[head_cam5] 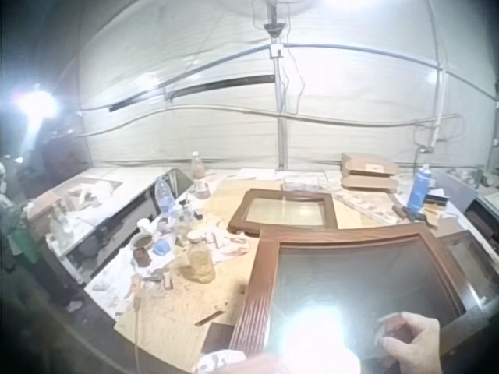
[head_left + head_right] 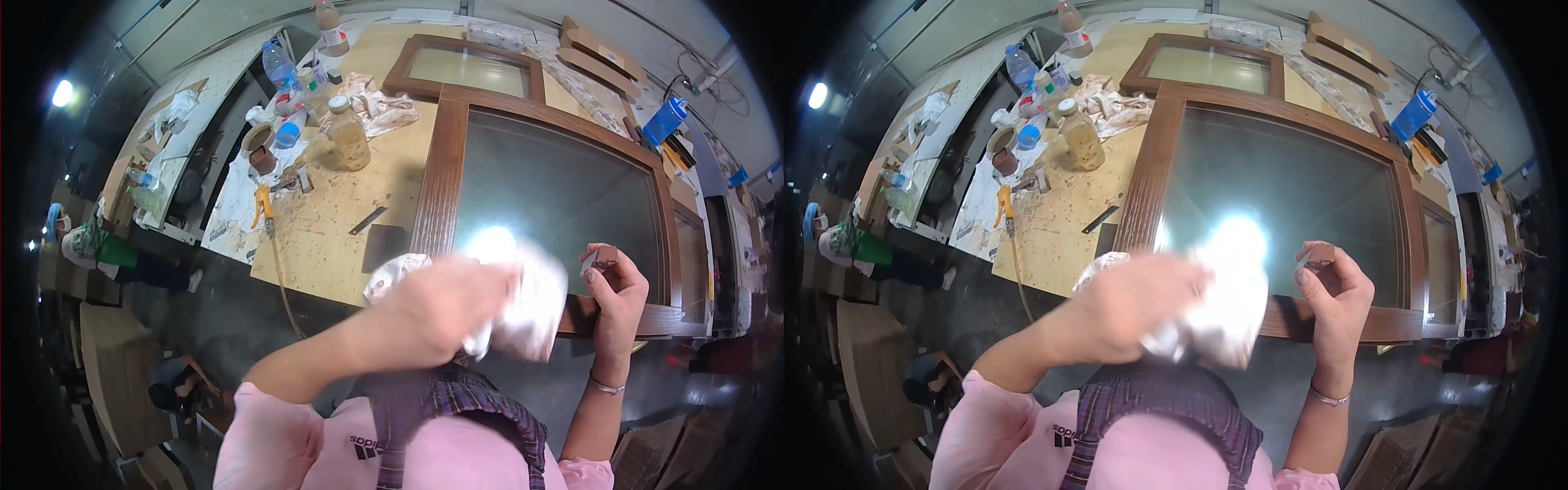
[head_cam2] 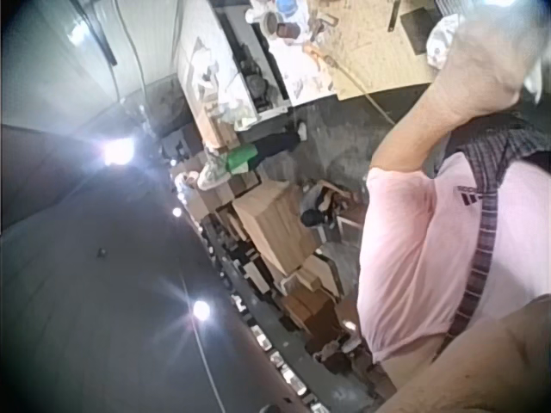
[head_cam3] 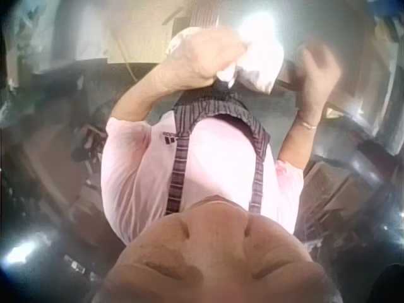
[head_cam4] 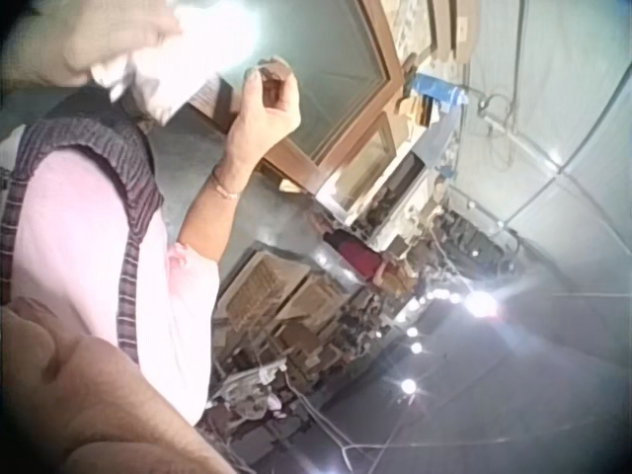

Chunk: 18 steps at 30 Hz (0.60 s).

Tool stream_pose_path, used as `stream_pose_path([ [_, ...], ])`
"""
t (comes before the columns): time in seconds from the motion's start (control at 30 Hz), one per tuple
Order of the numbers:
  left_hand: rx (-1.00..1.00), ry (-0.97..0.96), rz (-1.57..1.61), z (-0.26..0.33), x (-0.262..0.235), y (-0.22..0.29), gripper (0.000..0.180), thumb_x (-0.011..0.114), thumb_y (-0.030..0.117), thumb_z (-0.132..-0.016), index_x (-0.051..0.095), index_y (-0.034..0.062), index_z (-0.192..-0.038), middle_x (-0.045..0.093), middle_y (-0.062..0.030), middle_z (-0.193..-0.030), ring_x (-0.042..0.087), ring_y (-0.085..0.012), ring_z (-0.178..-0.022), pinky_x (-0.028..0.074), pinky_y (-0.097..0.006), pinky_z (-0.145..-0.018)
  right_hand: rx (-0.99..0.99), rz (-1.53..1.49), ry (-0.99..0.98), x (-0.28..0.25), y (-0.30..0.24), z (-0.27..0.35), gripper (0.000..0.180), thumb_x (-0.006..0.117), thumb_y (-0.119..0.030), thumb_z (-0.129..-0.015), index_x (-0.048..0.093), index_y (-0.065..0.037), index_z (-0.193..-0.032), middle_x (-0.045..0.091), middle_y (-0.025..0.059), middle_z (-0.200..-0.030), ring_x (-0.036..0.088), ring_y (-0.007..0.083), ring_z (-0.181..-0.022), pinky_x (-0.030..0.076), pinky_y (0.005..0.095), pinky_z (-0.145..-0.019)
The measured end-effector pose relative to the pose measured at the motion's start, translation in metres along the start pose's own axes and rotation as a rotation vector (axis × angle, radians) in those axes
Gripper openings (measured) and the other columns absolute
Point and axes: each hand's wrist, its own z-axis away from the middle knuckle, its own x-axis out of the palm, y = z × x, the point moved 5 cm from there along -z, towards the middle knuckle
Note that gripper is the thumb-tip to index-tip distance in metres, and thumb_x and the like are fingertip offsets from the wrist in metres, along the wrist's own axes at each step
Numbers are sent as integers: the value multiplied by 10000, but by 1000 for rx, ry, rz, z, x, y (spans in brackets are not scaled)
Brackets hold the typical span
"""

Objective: The person cleans and finishes a wooden door frame with a glass insert by using a cloth to wipe the glass and frame, and using a scraper or small tool to remove residue from the edges.

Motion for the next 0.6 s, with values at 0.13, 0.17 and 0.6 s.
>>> stream_pose_path([
  [0.13,-404,89,-70,64,-46,-55,445,811,72,-724,636,19,-1129,679,-171,-1067,674,-364,-962,544,-426,-833,3,55,-19,-8,0,6,261,733,-67,-839,664,40,-1067,621,0,-898,564,73,-804,461,222,-742],
  [0.17,-573,123,-332,86,-75,-77,402,787,50,-741,630,17,-1109,681,-160,-1061,678,-342,-938,541,-391,-818,-26,69,-11,-7,-3,7,249,737,-56,-831,666,33,-1052,607,-9,-881,555,69,-775,451,221,-703],
  [0.6,-471,54,49,-56,-3,-227,328,604,72,-849,590,20,-1173,658,-183,-1081,610,-331,-1070,463,-413,-938,7,-5,-19,-5,-3,5,251,736,-26,-816,666,44,-1046,643,18,-908,599,83,-796,487,231,-717],
])
